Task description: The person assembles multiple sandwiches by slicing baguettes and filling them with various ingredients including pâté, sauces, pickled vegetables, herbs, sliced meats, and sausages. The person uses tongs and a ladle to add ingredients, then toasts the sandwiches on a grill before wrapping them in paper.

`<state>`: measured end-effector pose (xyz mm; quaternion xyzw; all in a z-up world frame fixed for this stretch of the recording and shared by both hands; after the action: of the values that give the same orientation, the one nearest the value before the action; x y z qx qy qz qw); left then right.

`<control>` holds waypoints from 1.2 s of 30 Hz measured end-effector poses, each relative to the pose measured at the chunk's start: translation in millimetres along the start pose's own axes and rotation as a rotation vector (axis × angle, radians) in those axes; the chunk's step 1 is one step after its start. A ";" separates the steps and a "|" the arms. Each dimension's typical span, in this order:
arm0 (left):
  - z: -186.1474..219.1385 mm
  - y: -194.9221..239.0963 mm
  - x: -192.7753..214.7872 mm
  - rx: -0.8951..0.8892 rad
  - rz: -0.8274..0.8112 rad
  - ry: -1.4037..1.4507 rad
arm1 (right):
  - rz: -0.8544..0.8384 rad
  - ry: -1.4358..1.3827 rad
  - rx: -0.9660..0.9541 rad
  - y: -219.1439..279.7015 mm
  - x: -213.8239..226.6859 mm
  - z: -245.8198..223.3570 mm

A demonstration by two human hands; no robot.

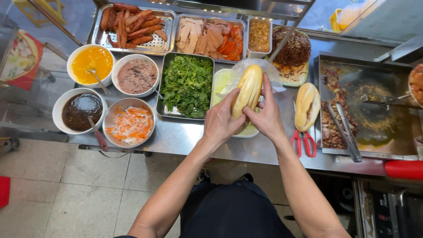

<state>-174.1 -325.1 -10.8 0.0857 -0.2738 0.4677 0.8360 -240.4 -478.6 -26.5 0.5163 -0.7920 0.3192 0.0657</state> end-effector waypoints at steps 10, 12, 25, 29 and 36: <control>-52.3 -7.2 84.4 -0.194 0.143 -0.017 | -0.236 -0.525 -0.373 -53.9 -46.6 -15.5; -59.9 -5.4 76.6 -0.047 0.086 -0.133 | -0.297 -0.380 -0.257 -57.0 -64.0 -14.3; -50.0 1.5 101.2 0.204 0.245 -0.118 | -0.550 -0.215 0.026 -100.4 -145.1 -24.4; -64.3 10.2 148.2 0.159 0.294 0.035 | -0.629 -0.612 -0.094 -117.4 -153.6 -44.3; -122.6 27.7 228.2 0.144 0.115 0.816 | -0.628 -1.046 -0.429 -125.1 -196.4 -83.6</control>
<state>-56.6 -93.3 6.4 -0.0636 0.1091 0.5271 0.8404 -61.7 -311.2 8.9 0.7863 -0.5767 -0.1745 -0.1368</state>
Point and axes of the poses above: each hand's wrist, its own y-axis away from the middle knuckle, its own x-axis out of the back of the hand, z = x × y, the point moved 3 cm from there along -y, towards the middle knuckle, and after that the axes turned 6 degrees about x, right-handed, at the moved point
